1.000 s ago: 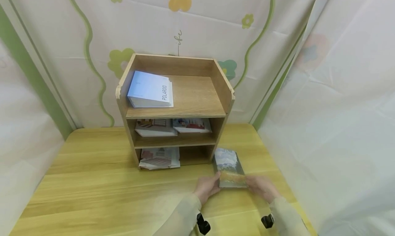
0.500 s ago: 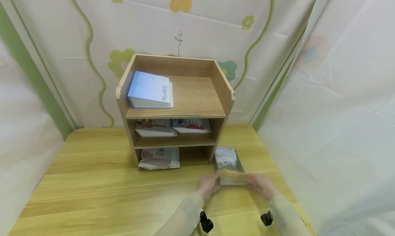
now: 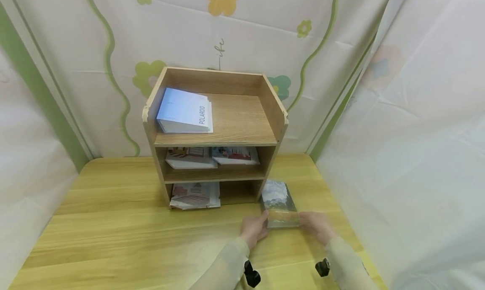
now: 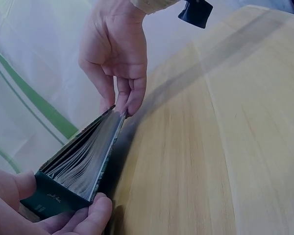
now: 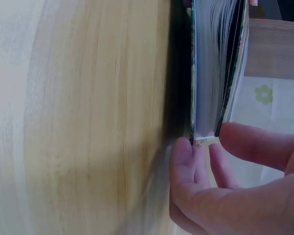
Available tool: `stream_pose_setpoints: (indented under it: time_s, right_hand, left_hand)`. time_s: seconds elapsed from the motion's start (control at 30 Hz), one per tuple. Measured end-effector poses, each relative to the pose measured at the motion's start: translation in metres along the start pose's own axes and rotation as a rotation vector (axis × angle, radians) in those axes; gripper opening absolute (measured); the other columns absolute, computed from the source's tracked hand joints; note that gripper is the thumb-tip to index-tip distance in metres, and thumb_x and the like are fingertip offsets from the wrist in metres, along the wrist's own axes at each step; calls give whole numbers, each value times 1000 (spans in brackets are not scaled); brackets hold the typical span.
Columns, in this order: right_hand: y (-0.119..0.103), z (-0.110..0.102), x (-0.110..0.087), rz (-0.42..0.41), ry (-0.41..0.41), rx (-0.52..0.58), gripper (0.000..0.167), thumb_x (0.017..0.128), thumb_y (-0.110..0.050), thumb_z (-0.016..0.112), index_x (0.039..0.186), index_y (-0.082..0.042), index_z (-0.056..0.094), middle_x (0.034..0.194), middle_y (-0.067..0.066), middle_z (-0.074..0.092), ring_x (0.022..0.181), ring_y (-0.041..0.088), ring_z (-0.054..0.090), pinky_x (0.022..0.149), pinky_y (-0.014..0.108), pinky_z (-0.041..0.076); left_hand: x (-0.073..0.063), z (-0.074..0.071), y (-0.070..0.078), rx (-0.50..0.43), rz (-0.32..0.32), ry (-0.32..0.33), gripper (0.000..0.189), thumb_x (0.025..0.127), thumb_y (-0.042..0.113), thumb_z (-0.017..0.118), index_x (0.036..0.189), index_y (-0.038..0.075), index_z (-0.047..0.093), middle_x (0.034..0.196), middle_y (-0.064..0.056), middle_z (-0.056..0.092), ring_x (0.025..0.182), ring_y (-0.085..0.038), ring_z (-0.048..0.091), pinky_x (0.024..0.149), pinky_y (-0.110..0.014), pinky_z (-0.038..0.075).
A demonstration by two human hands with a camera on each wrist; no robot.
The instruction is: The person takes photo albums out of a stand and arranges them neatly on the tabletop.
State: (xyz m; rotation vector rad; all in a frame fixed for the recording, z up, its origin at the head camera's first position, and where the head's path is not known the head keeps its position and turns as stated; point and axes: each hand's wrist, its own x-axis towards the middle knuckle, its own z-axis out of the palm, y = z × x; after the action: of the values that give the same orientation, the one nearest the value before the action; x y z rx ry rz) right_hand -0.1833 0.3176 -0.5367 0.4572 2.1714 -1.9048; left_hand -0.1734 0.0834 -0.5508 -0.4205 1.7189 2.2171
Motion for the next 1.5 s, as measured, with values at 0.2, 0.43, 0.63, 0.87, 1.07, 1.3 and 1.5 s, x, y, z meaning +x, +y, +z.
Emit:
stream_pose_setpoints:
  time_s: [0.2, 0.43, 0.63, 0.87, 1.07, 1.3, 1.5]
  right_hand:
    - [1, 0, 1, 1, -2, 11, 44, 95, 5, 55, 133, 23, 40, 136, 38, 44, 116, 42, 54, 102, 53, 44]
    - [1, 1, 0, 8, 11, 25, 42, 95, 5, 54, 131, 23, 42, 135, 38, 44, 118, 43, 54, 103, 53, 44]
    - [0, 2, 0, 6, 41, 37, 41, 92, 7, 59, 128, 21, 48, 126, 34, 54, 106, 36, 62, 101, 52, 46]
    - [-6, 3, 4, -9, 65, -11, 39, 88, 5, 63, 124, 17, 54, 113, 28, 64, 99, 34, 64, 95, 50, 51]
    - [-8, 3, 7, -11, 75, -45, 44, 83, 12, 63, 125, 20, 52, 123, 34, 56, 104, 40, 62, 95, 51, 51]
    - [-6, 3, 7, 7, 103, -63, 37, 88, 3, 64, 121, 17, 56, 116, 29, 63, 103, 40, 63, 95, 53, 50]
    - [-8, 2, 4, -1, 99, -114, 37, 89, -3, 65, 120, 15, 59, 111, 26, 65, 101, 38, 63, 93, 53, 52]
  left_hand:
    - [-1, 0, 0, -4, -16, -11, 83, 94, 35, 69, 132, -28, 32, 124, -45, 46, 102, -50, 61, 83, -45, 58]
    - [0, 1, 0, -2, -24, 13, 82, 91, 34, 72, 130, -28, 35, 118, -44, 51, 97, -46, 64, 80, -43, 59]
    - [2, 1, 2, -9, -46, 42, 84, 89, 36, 75, 131, -27, 36, 114, -41, 56, 95, -45, 66, 79, -42, 59]
    - [7, 1, 6, -21, -86, 51, 94, 89, 37, 75, 138, -25, 24, 118, -41, 55, 94, -41, 67, 79, -42, 60]
    - [10, 3, 4, -20, -104, 50, 98, 88, 38, 75, 140, -24, 20, 114, -39, 57, 93, -40, 68, 78, -41, 60]
    - [10, 4, 4, -43, -98, 41, 88, 90, 36, 73, 134, -26, 28, 97, -35, 64, 89, -43, 68, 75, -44, 60]
    - [7, 8, 5, -126, -104, 56, 102, 90, 31, 75, 144, -21, 5, 120, -40, 52, 88, -35, 70, 75, -38, 61]
